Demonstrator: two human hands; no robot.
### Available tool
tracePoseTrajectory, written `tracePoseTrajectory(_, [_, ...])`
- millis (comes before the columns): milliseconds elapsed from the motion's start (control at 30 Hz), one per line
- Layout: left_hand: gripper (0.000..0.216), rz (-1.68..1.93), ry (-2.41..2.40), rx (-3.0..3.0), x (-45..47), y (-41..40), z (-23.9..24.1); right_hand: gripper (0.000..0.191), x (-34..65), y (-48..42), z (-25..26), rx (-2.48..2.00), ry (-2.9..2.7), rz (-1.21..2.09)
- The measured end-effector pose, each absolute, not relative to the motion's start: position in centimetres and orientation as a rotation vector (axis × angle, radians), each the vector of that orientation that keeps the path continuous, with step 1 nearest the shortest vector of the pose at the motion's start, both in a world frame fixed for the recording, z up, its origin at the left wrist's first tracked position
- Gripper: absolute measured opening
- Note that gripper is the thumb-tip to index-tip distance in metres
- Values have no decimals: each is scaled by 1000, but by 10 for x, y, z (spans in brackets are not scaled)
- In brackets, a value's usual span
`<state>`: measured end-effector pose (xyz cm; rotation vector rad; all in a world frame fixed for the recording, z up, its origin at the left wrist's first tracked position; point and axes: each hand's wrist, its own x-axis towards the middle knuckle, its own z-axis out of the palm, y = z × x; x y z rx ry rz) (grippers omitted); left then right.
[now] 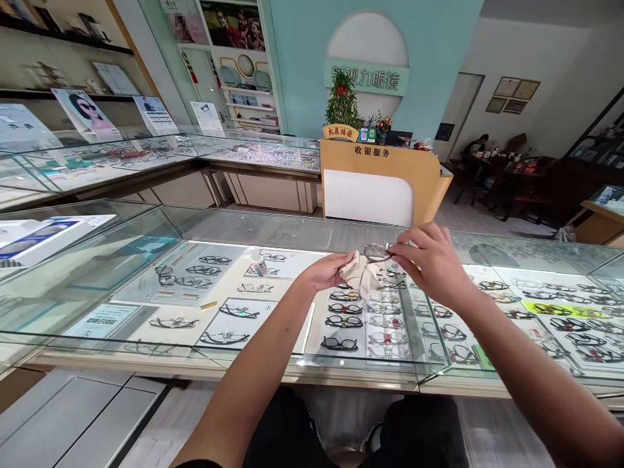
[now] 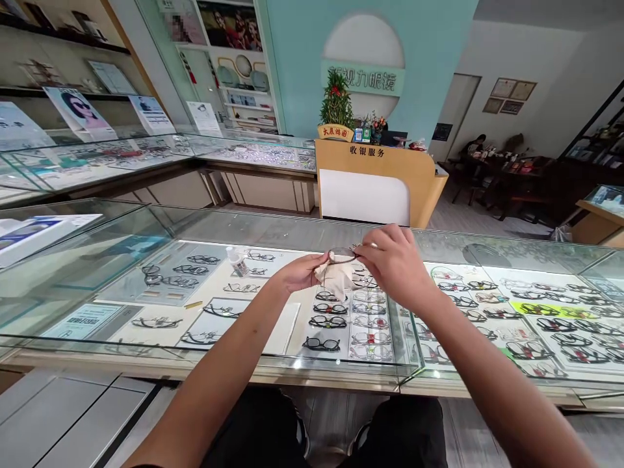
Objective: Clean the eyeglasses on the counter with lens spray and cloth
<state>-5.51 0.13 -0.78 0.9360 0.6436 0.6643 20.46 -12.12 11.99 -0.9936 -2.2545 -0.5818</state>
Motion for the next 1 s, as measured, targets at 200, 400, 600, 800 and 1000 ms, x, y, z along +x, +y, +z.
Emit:
tracePoseTrajectory(200, [46,562,501,961,-55,-7,-5,21,190,-132,140,-850,-2688,-1067])
tracePoseTrajectory(400, [49,477,378,1061,-49,-16,-3,24,176,-124,132,-693,-2844,-1228])
tracePoseTrajectory(600, [54,541,346,1135,-40,-24,0,26,169,-113,123,-710,-2824,-1272])
tracePoseTrajectory(800, [54,917,381,1154,-32,-26,8,24,173,-99,101,-1268,-2171,-673])
tracePoseTrajectory(1000, [61,1060,526,1314,-31,-24,3,45,158,-62,53,-1158,-1576,680])
